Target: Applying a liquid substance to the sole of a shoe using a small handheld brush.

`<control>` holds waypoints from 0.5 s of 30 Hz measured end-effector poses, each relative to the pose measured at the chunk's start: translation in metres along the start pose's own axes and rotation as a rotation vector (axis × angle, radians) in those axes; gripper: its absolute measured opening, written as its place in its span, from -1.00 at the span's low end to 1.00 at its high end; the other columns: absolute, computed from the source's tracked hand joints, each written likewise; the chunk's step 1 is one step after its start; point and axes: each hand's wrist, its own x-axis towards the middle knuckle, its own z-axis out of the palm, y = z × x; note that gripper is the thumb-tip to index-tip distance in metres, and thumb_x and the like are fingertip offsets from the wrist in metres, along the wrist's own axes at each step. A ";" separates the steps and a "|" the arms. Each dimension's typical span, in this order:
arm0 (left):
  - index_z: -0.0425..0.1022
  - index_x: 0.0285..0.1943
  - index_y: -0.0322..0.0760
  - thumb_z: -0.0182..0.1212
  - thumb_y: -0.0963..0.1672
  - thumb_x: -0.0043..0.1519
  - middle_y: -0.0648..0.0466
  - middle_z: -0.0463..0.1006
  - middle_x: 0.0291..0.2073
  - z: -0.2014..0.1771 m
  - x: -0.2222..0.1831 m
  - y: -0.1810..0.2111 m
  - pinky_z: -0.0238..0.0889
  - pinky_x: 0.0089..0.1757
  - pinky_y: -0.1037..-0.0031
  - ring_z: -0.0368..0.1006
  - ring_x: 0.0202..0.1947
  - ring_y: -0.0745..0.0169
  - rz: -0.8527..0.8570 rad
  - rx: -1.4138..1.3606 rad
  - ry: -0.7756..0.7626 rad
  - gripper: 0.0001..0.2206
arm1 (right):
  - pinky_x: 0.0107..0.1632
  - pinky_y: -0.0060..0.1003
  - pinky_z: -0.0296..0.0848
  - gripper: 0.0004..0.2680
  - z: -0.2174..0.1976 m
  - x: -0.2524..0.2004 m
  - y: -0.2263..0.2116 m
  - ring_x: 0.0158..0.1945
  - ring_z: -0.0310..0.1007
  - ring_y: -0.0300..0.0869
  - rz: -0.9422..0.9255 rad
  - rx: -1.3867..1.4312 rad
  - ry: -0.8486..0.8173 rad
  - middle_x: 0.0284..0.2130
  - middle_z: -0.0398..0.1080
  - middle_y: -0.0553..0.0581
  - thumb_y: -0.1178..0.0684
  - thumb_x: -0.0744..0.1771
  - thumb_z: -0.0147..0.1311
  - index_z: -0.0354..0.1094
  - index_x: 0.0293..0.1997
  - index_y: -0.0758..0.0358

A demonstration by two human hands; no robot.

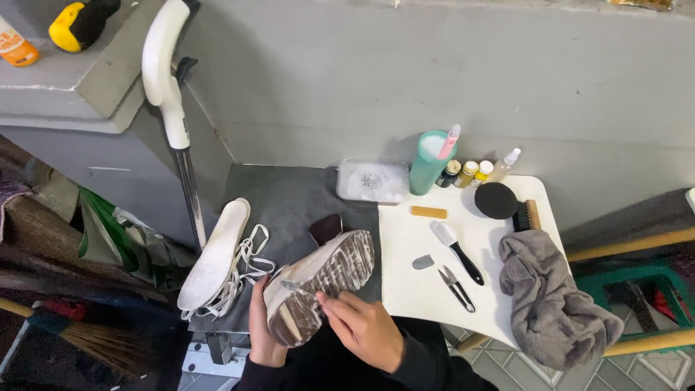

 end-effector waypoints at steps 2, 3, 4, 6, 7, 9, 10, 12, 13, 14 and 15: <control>0.49 0.21 -0.39 -0.02 0.01 0.31 -0.18 0.58 0.05 0.018 -0.016 0.008 0.27 0.12 0.25 0.47 0.05 -0.08 0.000 0.039 -0.007 -0.55 | -0.59 -0.31 0.26 -0.78 0.003 -0.012 0.001 -0.54 0.28 -0.18 0.028 0.032 0.037 -0.39 0.31 0.08 0.21 0.40 0.07 0.38 0.19 0.35; 0.51 0.10 -0.41 -0.02 0.00 0.34 -0.19 0.60 -0.07 0.023 -0.019 0.010 0.29 0.02 0.25 0.50 -0.06 -0.09 0.022 0.105 0.000 -0.61 | -0.55 -0.33 0.27 -0.78 0.005 -0.017 0.002 -0.53 0.22 -0.21 0.049 0.103 0.114 -0.43 0.29 0.09 0.25 0.39 0.07 0.37 0.19 0.39; 0.52 -0.01 -0.42 -0.02 0.00 0.38 -0.20 0.63 -0.19 0.029 -0.022 0.012 0.31 -0.07 0.25 0.53 -0.17 -0.09 0.048 0.169 0.005 -0.64 | -0.51 -0.35 0.27 -0.77 0.007 -0.021 0.004 -0.53 0.17 -0.25 0.066 0.174 0.191 -0.46 0.28 0.09 0.28 0.39 0.07 0.36 0.20 0.43; 0.54 0.01 -0.44 -0.04 -0.01 0.38 -0.18 0.64 -0.17 0.033 -0.018 0.013 0.31 -0.06 0.28 0.53 -0.15 -0.06 0.069 0.190 -0.001 -0.61 | -0.51 -0.33 0.15 -0.79 0.013 -0.033 0.008 -0.55 0.08 -0.25 0.108 0.189 0.240 -0.50 0.21 0.08 0.28 0.39 0.05 0.37 0.17 0.43; 0.57 0.04 -0.46 -0.06 -0.01 0.39 -0.15 0.65 -0.15 0.034 -0.016 0.014 0.32 -0.05 0.31 0.54 -0.14 -0.02 0.090 0.208 -0.006 -0.59 | -0.50 -0.32 0.04 -0.81 0.016 -0.039 0.011 -0.57 -0.01 -0.26 0.149 0.204 0.286 -0.53 0.15 0.08 0.28 0.39 0.03 0.39 0.14 0.43; 0.54 0.00 -0.36 -0.01 0.00 0.40 -0.09 0.64 -0.18 0.037 -0.012 0.015 0.33 -0.09 0.29 0.54 -0.16 0.01 0.065 0.170 -0.005 -0.65 | -0.49 -0.34 0.13 -0.81 0.015 -0.044 0.005 -0.56 0.07 -0.26 0.163 0.202 0.294 -0.53 0.18 0.09 0.29 0.39 0.03 0.39 0.13 0.45; 0.51 -0.04 -0.26 0.03 0.02 0.41 -0.03 0.63 -0.22 0.039 -0.009 0.017 0.35 -0.13 0.27 0.55 -0.18 0.04 0.041 0.128 -0.004 -0.70 | -0.48 -0.37 0.23 -0.81 0.014 -0.045 0.003 -0.55 0.16 -0.26 0.173 0.201 0.299 -0.52 0.21 0.10 0.29 0.38 0.03 0.40 0.11 0.48; 0.54 0.01 -0.32 -0.01 0.01 0.41 -0.05 0.64 -0.18 0.045 -0.007 0.018 0.36 -0.08 0.29 0.55 -0.15 0.03 0.043 0.115 -0.055 -0.66 | -0.46 -0.36 0.25 -0.80 0.025 -0.063 0.008 -0.54 0.16 -0.27 0.195 0.214 0.319 -0.52 0.21 0.07 0.29 0.38 0.03 0.39 0.14 0.44; 0.56 0.06 -0.37 -0.05 0.01 0.41 -0.07 0.64 -0.15 0.048 -0.005 0.018 0.37 -0.04 0.32 0.55 -0.12 0.03 0.044 0.100 -0.102 -0.61 | -0.43 -0.36 0.27 -0.78 0.030 -0.072 0.011 -0.53 0.17 -0.28 0.217 0.229 0.334 -0.52 0.22 0.05 0.29 0.38 0.03 0.38 0.16 0.41; 0.56 0.06 -0.37 -0.05 0.01 0.41 -0.07 0.64 -0.15 0.050 -0.004 0.019 0.37 -0.04 0.32 0.55 -0.12 0.03 0.040 0.104 -0.103 -0.61 | -0.43 -0.36 0.27 -0.78 0.028 -0.071 0.009 -0.53 0.17 -0.28 0.222 0.228 0.336 -0.52 0.22 0.05 0.29 0.38 0.03 0.38 0.16 0.41; 0.54 0.05 -0.33 -0.03 0.00 0.41 -0.04 0.64 -0.15 0.051 -0.002 0.020 0.36 -0.04 0.31 0.55 -0.12 0.05 0.051 0.094 -0.110 -0.65 | -0.42 -0.39 0.33 -0.83 0.025 -0.071 0.009 -0.54 0.20 -0.29 0.226 0.225 0.349 -0.53 0.24 0.06 0.28 0.38 0.03 0.41 0.08 0.43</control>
